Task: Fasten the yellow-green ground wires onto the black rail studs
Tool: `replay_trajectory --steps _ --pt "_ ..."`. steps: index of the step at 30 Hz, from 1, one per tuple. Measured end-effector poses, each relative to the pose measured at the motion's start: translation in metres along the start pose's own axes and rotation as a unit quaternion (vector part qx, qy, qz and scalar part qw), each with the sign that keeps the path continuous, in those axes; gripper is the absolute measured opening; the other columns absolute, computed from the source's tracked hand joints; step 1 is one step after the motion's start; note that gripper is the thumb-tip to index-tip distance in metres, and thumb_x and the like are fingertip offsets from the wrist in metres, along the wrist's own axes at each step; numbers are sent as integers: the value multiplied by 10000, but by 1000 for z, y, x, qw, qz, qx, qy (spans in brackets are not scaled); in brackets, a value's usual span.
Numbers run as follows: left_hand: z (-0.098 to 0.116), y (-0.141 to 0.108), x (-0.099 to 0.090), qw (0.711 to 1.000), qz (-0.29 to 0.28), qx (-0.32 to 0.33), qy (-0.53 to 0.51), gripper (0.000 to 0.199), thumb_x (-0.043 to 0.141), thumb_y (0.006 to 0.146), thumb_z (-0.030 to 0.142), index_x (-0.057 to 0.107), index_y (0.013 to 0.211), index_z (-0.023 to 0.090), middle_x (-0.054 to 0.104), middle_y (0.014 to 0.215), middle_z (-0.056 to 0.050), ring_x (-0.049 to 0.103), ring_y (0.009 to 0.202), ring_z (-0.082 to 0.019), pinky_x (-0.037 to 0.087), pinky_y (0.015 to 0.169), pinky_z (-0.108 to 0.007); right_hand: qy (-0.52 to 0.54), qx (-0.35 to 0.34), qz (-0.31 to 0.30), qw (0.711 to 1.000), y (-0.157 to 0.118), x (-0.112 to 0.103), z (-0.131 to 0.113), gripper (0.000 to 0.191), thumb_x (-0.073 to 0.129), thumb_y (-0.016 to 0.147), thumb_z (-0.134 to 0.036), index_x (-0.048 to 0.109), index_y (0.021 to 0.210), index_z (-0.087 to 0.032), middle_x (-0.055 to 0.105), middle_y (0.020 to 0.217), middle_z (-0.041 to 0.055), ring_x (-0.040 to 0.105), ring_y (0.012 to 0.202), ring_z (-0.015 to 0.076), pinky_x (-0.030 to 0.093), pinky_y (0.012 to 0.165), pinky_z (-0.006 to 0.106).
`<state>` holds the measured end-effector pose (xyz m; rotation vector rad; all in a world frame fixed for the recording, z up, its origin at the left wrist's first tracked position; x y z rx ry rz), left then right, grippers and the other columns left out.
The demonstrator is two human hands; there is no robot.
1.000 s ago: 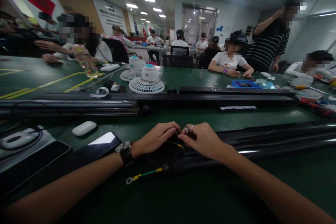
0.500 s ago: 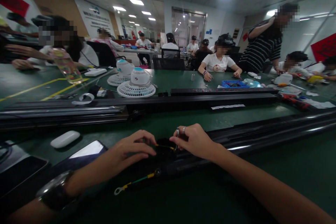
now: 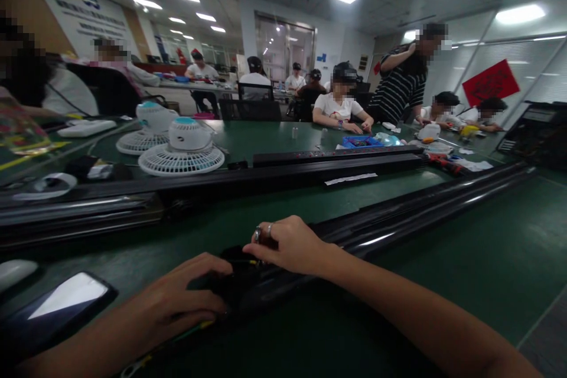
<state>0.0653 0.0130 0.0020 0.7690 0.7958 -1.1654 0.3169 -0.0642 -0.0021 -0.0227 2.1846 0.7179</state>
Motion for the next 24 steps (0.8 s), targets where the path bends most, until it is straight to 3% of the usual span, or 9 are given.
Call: replay_trajectory --steps 7,12,20,24 --pt "-8 -1 12 999 -8 -15 30 184 584 985 266 752 972 341 581 1322 -6 566 1215 -217 501 1029 -379 4 4 8 1000 -2 0 -2 290 630 993 -423 700 872 -169 667 645 -17 617 572 123 439 589 223" --pt "-7 1 16 1000 17 -14 7 178 573 984 256 742 990 311 592 1291 -15 587 1159 -204 513 1000 -355 6 10 20 1000 -4 2 -2 279 644 986 -418 692 861 -173 678 650 -17 631 585 125 446 593 223" --pt "-21 -1 26 998 21 43 47 174 571 1002 254 740 1018 293 567 1294 -35 547 1180 -203 478 1007 -345 13 2 32 999 -4 4 -1 260 635 995 -389 694 858 -175 680 641 -20 628 572 120 449 598 222" --pt "-23 -2 25 998 16 36 44 161 586 996 257 736 1013 315 559 1306 -17 540 1193 -206 468 1025 -356 16 -1 35 999 -4 3 -2 256 634 996 -382 690 861 -171 678 642 -20 623 561 116 447 586 219"
Point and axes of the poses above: each hand's wrist, its own y-axis towards the middle knuckle, its own x-axis out of the palm, z = x × y, the point moved 1 cm from there along y, towards the middle knuckle
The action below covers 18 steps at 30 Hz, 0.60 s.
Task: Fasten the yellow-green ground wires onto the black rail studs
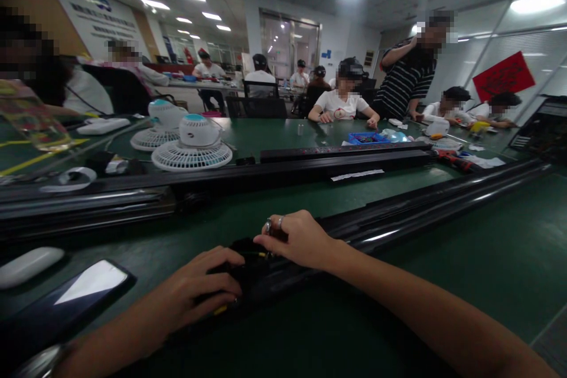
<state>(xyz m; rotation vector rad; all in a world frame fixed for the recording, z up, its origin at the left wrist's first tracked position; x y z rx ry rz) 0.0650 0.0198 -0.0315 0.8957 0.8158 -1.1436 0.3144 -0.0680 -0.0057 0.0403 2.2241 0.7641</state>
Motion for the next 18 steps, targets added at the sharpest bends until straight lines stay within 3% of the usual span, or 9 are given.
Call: replay_trajectory --steps 8,18 --pt "9 0 -6 999 -36 -40 -6 182 540 1023 275 710 1057 331 530 1348 -5 517 1243 -205 447 1063 -370 -4 -2 2 1000 -1 0 -2 239 646 991 -361 688 860 -166 671 644 -23 612 554 108 435 578 211" --pt "11 0 -7 998 -28 -43 -31 123 627 983 304 726 1052 327 533 1365 -8 522 1252 -220 450 1079 -385 -9 -9 6 1000 -2 1 0 261 624 1001 -377 685 859 -166 663 640 -24 605 553 106 436 588 217"
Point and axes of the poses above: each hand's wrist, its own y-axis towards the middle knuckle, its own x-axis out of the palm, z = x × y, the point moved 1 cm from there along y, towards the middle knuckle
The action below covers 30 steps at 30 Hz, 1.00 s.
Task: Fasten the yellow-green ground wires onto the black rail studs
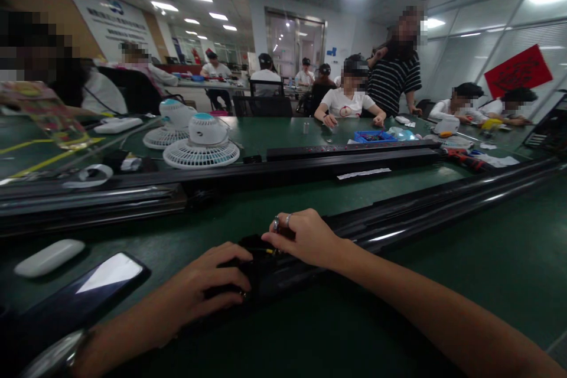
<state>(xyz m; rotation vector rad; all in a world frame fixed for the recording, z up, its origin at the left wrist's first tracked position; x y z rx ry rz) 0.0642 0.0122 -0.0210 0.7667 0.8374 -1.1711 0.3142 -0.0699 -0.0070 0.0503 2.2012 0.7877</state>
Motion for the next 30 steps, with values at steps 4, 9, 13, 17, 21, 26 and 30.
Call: replay_trajectory --steps 4,9,13,17,21,26,30 --pt "4 1 -2 1000 16 22 -3 155 620 983 249 737 1053 324 577 1319 -13 553 1209 -212 476 1040 -362 -3 2 0 1000 -1 0 0 260 622 1000 -372 690 857 -165 660 638 -26 594 539 100 430 571 214" --pt "13 -1 -7 999 23 25 -8 370 512 1005 128 651 1268 349 579 1336 -16 560 1199 -193 480 1034 -350 -5 8 0 1000 -4 0 -2 255 605 1007 -357 690 857 -168 668 632 -25 613 552 106 439 588 224" --pt "19 -3 -9 1000 15 18 -1 323 522 1011 153 659 1244 331 580 1332 -17 536 1233 -202 452 1071 -368 -2 9 -1 1000 -6 0 -4 233 608 1001 -333 687 856 -170 665 626 -29 613 539 105 434 575 225" --pt "23 -1 -10 1000 1 10 -1 226 662 966 281 679 1189 311 583 1311 -20 535 1222 -222 445 1070 -387 -6 16 0 1000 -7 0 -5 239 606 1000 -337 687 844 -174 674 633 -26 615 541 108 440 586 232" --pt "23 1 -9 1000 12 17 1 230 638 977 246 677 1197 301 588 1302 -27 543 1199 -216 453 1047 -371 -13 26 -3 1000 -6 0 -6 251 597 1003 -345 686 846 -170 679 640 -20 623 551 111 446 596 233" --pt "22 -1 -9 999 19 27 -7 333 537 999 132 649 1265 299 598 1303 -35 544 1204 -202 445 1059 -366 -25 40 -17 999 -5 -1 -6 268 556 1019 -343 691 871 -166 682 647 -14 622 552 116 442 590 238" --pt "22 0 -8 999 24 25 -12 249 692 943 267 687 1189 299 600 1295 -30 547 1191 -217 460 1037 -368 -37 51 -38 997 -5 -2 -5 265 535 1020 -328 708 893 -174 689 669 -10 635 588 128 442 617 251"
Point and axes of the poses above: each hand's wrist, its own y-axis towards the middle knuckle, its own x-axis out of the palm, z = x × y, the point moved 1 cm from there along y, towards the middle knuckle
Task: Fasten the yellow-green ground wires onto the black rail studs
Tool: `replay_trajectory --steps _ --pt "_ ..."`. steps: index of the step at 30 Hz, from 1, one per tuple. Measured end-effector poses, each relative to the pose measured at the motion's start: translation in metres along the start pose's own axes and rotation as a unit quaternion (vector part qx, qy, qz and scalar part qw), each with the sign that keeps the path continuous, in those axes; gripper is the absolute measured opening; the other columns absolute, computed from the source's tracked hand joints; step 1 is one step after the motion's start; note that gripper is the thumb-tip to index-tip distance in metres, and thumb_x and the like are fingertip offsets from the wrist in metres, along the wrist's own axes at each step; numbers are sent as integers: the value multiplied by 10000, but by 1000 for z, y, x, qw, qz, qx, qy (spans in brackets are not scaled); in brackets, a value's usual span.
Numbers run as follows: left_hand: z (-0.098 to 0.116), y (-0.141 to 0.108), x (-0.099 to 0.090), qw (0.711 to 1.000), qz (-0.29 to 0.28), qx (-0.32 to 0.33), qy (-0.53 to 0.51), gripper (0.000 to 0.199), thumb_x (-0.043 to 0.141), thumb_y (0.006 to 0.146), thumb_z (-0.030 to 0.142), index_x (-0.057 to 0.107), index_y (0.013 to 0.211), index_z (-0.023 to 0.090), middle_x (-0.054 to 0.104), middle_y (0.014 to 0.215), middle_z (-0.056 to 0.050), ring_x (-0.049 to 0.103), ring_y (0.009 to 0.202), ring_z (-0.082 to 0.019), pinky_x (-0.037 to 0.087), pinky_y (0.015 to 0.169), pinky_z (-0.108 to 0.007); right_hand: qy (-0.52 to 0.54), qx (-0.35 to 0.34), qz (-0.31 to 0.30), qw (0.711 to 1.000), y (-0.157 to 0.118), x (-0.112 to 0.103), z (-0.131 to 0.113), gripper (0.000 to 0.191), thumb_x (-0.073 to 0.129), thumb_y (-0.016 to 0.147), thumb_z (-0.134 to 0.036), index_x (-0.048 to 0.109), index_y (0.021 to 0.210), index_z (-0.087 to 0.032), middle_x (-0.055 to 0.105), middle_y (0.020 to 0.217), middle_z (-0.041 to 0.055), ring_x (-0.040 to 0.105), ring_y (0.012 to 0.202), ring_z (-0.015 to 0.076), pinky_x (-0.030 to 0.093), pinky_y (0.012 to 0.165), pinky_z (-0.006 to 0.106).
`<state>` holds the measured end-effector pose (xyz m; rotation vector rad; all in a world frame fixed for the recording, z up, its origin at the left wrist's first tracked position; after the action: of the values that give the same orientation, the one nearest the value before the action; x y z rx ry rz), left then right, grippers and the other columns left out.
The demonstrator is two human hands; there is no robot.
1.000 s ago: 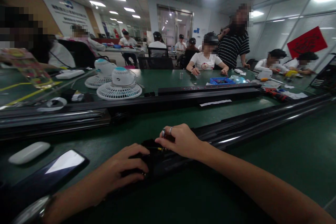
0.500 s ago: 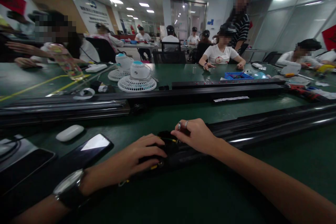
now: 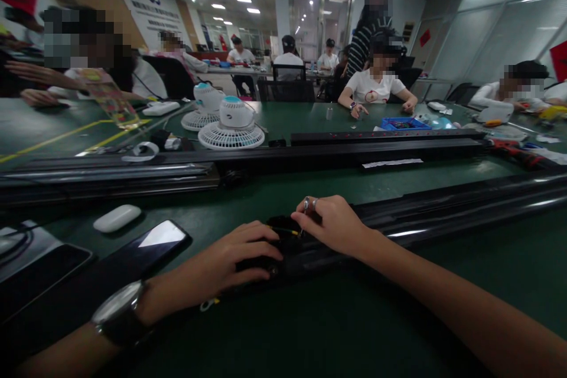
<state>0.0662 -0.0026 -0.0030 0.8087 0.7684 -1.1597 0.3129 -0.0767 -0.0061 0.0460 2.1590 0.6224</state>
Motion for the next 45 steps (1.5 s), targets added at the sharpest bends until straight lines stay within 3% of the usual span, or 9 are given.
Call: replay_trajectory --steps 7,12,16,23,45 --pt "6 3 -1 1000 -5 2 9 100 673 955 232 710 1047 247 613 1201 -33 556 1081 -194 486 922 -312 -15 1 -73 997 3 -9 1 249 482 1037 -248 702 947 -174 700 746 10 646 659 153 453 677 281" --pt "8 0 -3 1000 -21 2 19 180 606 977 156 694 1096 260 592 1254 -36 540 1124 -200 479 952 -327 -8 -11 -130 991 5 -23 -2 179 560 1020 -258 730 990 -210 736 802 -2 677 723 151 462 690 272" --pt "8 -1 -5 1000 -12 18 13 369 501 972 54 667 1206 286 585 1300 -38 532 1153 -204 473 972 -342 -1 15 -107 994 6 -27 -2 208 555 1029 -289 736 978 -199 756 774 -4 707 701 145 487 677 269" --pt "7 -1 -2 1000 0 10 5 222 691 948 287 683 1170 275 606 1253 -42 540 1125 -214 474 955 -349 0 25 -94 995 4 -19 -6 189 607 1008 -315 740 934 -203 761 727 -23 708 634 131 473 599 248" --pt "7 1 3 1000 3 -6 11 137 677 958 280 705 1088 249 610 1213 -39 535 1099 -208 451 953 -356 -41 -9 -111 993 2 -16 -10 221 505 1045 -255 696 943 -211 706 791 0 645 694 156 450 684 283"
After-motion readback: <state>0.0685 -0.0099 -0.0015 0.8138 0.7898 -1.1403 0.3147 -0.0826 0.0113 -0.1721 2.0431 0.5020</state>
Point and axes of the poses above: each hand's wrist, its own y-axis towards the middle knuckle, its own x-axis out of the palm, z = x × y, the point moved 1 cm from there along y, towards the middle knuckle
